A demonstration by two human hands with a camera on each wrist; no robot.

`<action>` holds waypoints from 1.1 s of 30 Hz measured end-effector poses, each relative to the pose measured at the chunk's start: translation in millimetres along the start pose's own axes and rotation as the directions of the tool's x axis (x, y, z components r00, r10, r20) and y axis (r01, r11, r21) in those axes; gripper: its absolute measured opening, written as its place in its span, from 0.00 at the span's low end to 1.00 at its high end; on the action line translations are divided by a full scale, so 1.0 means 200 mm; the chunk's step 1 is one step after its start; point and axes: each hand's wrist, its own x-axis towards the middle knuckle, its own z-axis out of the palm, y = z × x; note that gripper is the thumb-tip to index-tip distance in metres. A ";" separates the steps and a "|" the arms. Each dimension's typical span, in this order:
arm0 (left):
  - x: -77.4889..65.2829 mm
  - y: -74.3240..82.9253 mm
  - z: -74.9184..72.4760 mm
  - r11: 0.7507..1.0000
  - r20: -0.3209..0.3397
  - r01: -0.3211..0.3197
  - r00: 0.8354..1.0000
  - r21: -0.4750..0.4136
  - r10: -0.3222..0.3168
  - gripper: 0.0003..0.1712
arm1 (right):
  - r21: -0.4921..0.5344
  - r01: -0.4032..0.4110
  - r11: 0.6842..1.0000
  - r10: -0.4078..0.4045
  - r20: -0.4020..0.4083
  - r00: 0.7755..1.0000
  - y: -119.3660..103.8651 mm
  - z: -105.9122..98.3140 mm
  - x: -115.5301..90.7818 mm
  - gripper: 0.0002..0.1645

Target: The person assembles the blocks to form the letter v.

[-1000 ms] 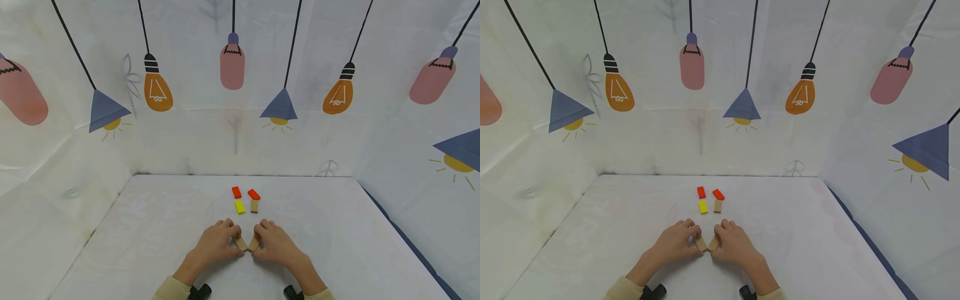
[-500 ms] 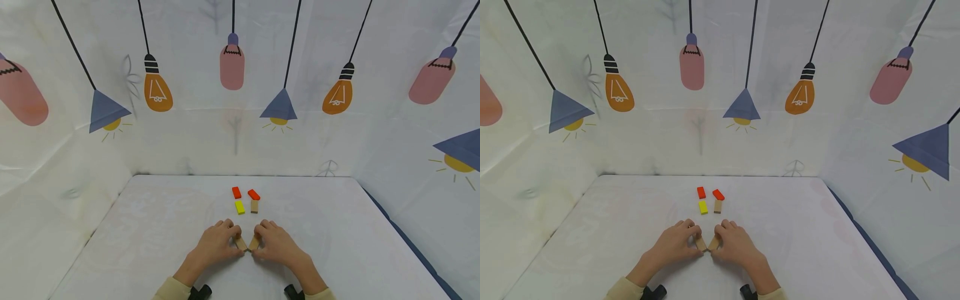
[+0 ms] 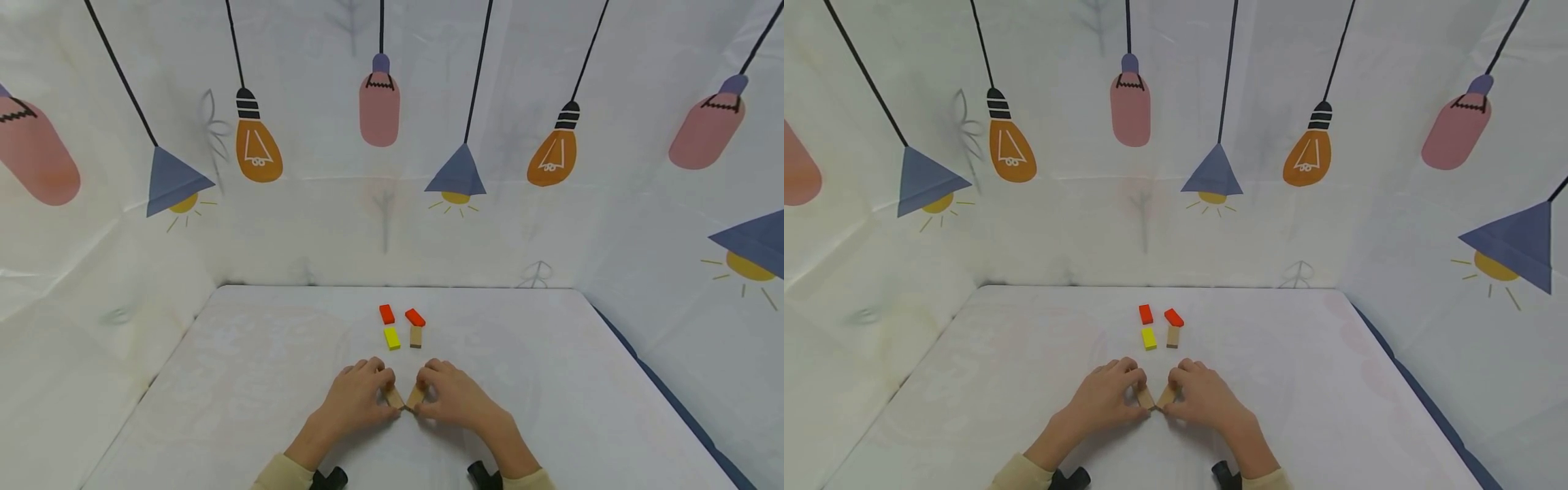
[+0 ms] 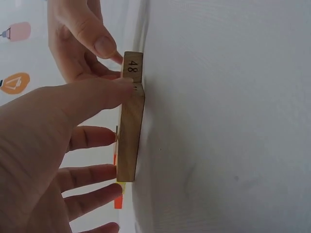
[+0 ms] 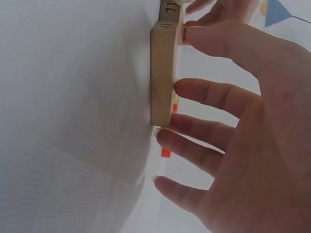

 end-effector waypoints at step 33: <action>-0.09 0.14 -0.01 0.981 -0.040 -0.163 0.985 0.101 0.167 0.16 | 0.060 0.022 0.998 -0.018 -0.063 0.998 0.06 0.01 0.06 0.10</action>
